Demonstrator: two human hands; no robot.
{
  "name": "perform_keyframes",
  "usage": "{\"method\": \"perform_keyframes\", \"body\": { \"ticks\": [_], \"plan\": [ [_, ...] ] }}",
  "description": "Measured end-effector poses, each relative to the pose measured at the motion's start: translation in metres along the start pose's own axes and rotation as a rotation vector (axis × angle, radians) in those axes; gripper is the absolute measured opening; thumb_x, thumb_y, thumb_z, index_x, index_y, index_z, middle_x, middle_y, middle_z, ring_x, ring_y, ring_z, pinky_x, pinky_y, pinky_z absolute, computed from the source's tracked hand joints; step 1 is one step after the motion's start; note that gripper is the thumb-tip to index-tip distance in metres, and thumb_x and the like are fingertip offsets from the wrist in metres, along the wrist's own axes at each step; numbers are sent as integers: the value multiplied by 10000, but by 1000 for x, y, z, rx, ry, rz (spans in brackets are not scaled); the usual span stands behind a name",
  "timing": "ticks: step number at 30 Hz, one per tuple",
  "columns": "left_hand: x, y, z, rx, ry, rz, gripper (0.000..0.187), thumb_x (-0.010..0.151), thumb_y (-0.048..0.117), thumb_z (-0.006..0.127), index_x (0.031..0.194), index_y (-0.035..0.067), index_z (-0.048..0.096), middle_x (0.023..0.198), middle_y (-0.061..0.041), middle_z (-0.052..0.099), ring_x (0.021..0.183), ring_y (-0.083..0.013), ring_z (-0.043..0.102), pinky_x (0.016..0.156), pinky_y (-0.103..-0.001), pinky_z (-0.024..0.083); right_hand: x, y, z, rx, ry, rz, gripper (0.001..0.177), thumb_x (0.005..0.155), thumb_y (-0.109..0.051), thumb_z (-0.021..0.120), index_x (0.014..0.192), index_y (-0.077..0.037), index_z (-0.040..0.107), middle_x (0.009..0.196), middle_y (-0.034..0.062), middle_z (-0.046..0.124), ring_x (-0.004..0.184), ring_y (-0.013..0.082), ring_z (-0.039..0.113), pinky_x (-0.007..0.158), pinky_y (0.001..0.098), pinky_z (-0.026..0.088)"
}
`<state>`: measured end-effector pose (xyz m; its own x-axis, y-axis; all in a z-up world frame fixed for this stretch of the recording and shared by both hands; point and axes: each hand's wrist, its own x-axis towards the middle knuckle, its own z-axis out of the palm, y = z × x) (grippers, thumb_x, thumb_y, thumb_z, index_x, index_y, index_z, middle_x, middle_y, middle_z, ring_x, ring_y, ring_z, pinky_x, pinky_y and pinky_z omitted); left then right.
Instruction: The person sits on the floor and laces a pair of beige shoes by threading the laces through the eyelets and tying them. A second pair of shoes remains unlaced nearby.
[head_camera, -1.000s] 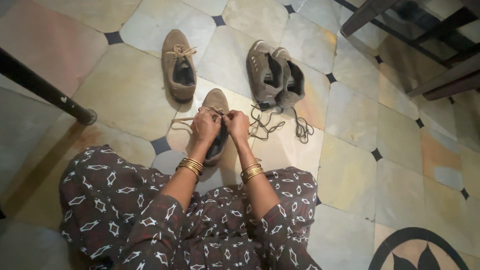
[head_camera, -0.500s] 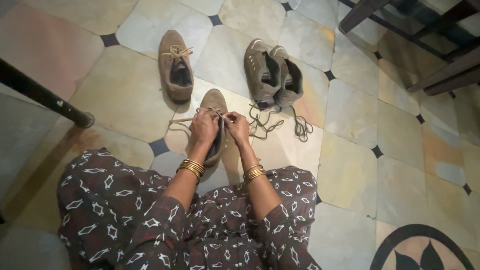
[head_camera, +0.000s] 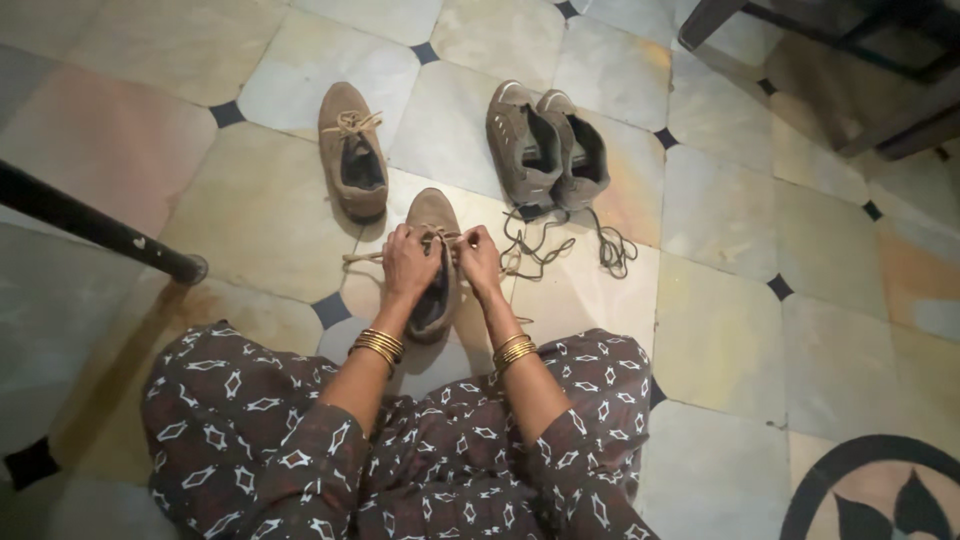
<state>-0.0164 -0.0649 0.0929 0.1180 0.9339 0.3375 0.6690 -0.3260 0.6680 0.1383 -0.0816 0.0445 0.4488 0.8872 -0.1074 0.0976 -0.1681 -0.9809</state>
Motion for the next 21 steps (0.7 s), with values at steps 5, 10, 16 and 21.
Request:
{"method": "perform_keyframes", "body": {
  "ticks": [5, 10, 16, 21],
  "plan": [
    [7, -6, 0, 117, -73, 10, 397, 891, 415, 717, 1081, 67, 741, 1103, -163, 643, 1102, -351, 578, 970, -525, 418, 6, 11, -1, 331, 22, 74, 118, 995, -35, 491, 1067, -51, 398, 910, 174, 688, 698, 217, 651, 536, 325, 549],
    [3, -3, 2, 137, -48, 56, 419, 879, 459, 717, 1082, 93, 749, 1114, -156, 636, 1135, -354, 546, 991, -552, 386, 12, 22, -2, 623, 175, 92, 67, 1038, -75, 436, 1058, -31, 389, 945, 203, 679, 785, 280, 718, 645, 378, 634],
    [4, -13, 3, 207, -71, 109, 390, 890, 444, 710, 1076, 103, 744, 1163, -142, 646, 1170, -345, 549, 982, -565, 381, 22, 23, -18, 835, 430, 117, 54, 994, 23, 404, 1033, 40, 370, 961, 279, 648, 841, 375, 743, 755, 461, 650],
    [4, -16, 6, 174, -70, 114, 379, 881, 422, 709, 1107, 120, 742, 1129, -121, 652, 1137, -337, 562, 987, -572, 374, 23, 29, -39, 909, 428, 64, 197, 981, 49, 376, 933, 188, 507, 846, 279, 672, 742, 372, 744, 718, 466, 690]
  ]
}}
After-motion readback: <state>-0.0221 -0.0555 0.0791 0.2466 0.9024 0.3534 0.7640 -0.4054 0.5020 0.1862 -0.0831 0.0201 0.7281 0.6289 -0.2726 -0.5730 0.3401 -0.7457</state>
